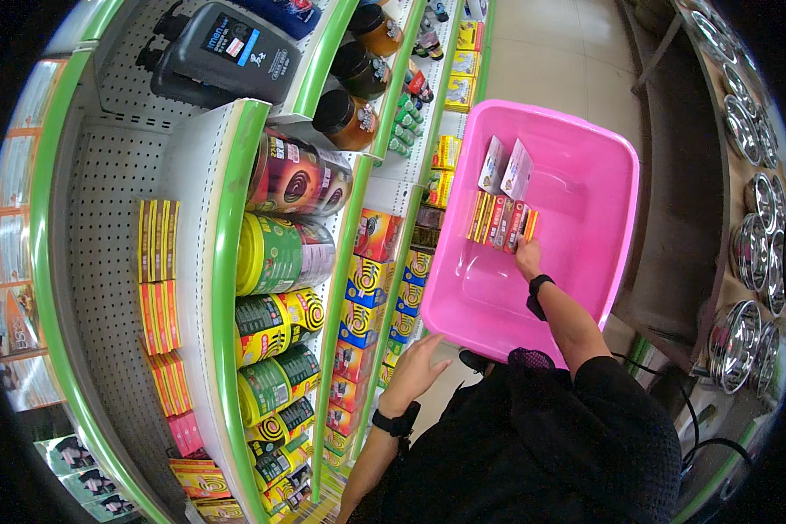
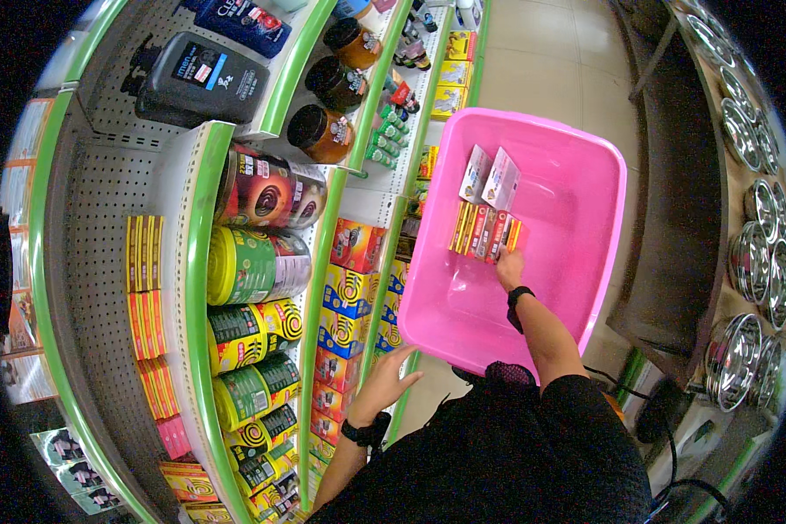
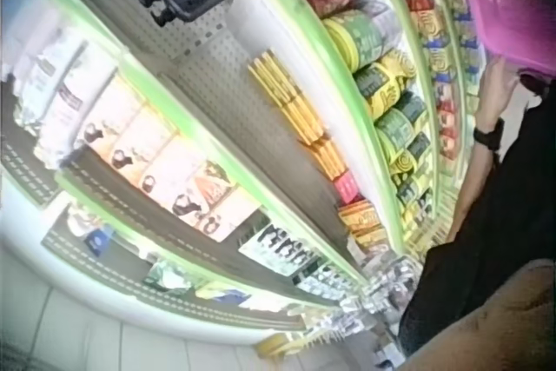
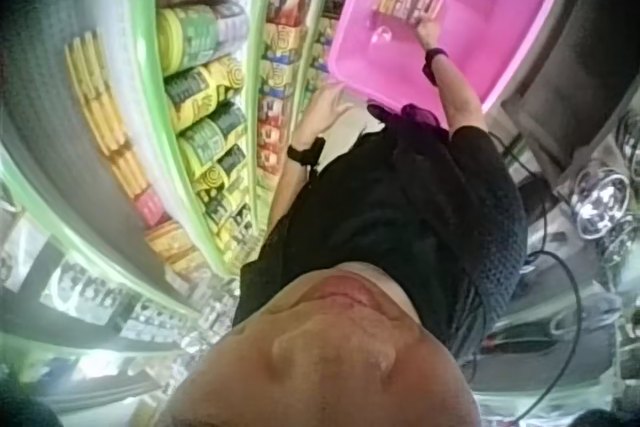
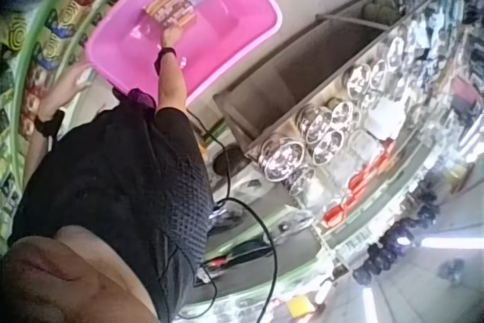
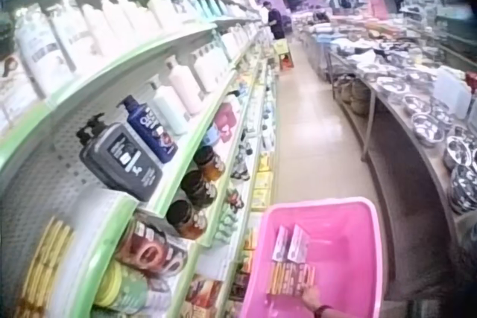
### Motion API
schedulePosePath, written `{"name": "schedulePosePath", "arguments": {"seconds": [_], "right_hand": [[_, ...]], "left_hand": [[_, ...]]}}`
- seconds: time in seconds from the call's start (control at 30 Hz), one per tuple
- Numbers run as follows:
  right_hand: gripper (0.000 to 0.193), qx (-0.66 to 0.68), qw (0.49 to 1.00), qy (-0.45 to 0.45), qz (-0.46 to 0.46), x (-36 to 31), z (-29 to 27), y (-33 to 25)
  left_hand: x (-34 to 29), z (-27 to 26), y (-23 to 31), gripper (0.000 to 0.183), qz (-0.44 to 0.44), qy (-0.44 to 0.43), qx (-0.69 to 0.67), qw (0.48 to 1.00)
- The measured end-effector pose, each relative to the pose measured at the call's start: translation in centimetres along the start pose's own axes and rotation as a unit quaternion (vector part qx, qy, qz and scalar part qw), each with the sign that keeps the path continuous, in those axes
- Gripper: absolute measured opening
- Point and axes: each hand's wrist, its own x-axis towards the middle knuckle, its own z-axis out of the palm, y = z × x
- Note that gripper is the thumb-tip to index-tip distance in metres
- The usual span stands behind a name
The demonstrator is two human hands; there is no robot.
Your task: The person is stocking shelves with packaged goods from a pink bin in a supermarket aisle.
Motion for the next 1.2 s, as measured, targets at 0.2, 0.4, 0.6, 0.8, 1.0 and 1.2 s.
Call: {"name": "schedulePosePath", "arguments": {"seconds": [0.2,0.4,0.6,0.8,1.0,1.2], "right_hand": [[0.051,-0.104,0.995,-0.004,-0.007,2.6,0.5,2.2],[0.063,-0.05,0.998,-0.012,0.039,0.7,0.8,1.5],[0.051,-0.142,0.984,0.009,0.107,-1.1,-0.2,5.0],[0.051,-0.523,0.727,-0.243,-0.374,-4.2,-3.8,7.5],[0.03,-0.026,0.96,-0.265,-0.09,-6.2,-6.7,4.8],[0.026,0.01,0.934,-0.351,-0.067,-18.3,-2.9,-11.6]], "left_hand": [[-0.5,0.2,0.2,0.053,-0.007,0.003,-0.033,0.999],[-2.2,-0.5,-0.1,0.053,-0.036,0.043,-0.025,0.998],[-2.2,-1.2,-0.4,0.05,-0.01,0.092,-0.05,0.994],[-5.6,-1.9,-2.2,0.047,0.015,0.124,-0.065,0.99],[-10.0,-0.9,-5.1,0.046,0.029,0.204,-0.101,0.973],[-16.1,1.2,-8.8,0.043,-0.004,0.303,-0.162,0.939]]}}
